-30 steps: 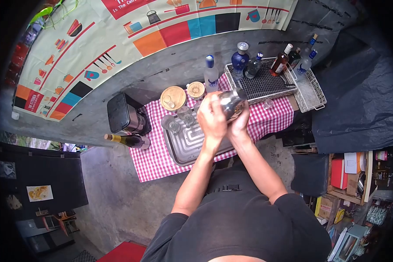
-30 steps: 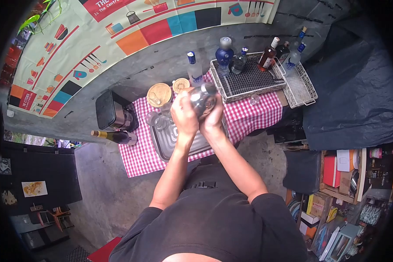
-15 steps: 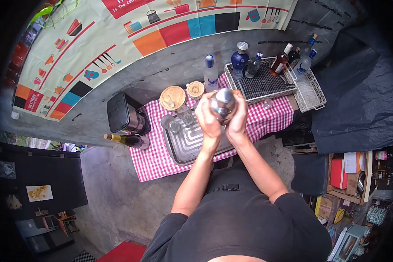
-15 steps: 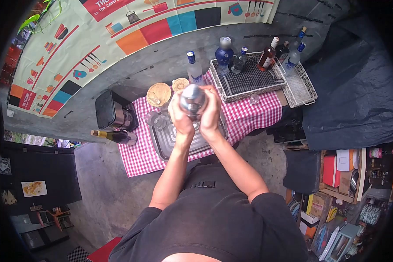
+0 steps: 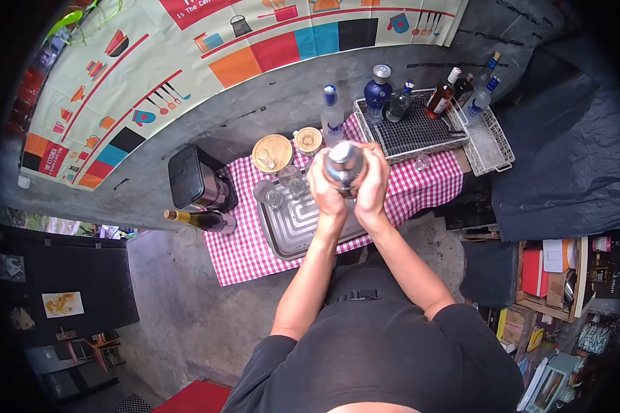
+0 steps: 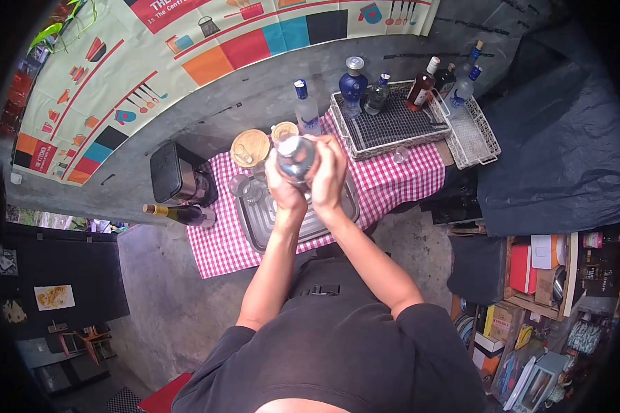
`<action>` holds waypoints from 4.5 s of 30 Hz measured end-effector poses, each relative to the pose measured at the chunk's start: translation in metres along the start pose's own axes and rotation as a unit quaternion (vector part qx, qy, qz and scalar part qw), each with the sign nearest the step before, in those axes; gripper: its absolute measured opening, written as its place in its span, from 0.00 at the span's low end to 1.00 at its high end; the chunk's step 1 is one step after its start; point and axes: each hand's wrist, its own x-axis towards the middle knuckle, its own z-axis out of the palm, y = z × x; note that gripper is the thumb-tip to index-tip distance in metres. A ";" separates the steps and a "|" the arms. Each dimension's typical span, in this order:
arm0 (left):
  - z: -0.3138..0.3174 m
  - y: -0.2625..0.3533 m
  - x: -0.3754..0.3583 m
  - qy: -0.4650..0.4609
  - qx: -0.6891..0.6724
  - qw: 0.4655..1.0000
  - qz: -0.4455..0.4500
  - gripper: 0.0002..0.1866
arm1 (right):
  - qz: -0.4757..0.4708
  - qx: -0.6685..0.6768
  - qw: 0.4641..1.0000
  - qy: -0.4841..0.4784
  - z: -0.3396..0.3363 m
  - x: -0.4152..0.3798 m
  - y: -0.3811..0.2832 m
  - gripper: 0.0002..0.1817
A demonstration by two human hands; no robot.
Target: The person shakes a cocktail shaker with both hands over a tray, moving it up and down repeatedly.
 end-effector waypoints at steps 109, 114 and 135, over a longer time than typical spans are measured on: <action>0.002 0.023 -0.006 -0.091 0.227 0.967 0.065 0.19 | 0.097 0.151 0.984 0.017 -0.006 0.002 0.020 0.18; -0.004 0.006 -0.006 -0.004 -0.117 0.988 -0.097 0.20 | -0.061 -0.062 0.996 -0.020 -0.002 0.002 0.017 0.13; 0.012 0.046 -0.008 -0.113 0.335 0.930 0.102 0.17 | 0.255 0.331 0.908 0.039 -0.007 -0.004 0.020 0.23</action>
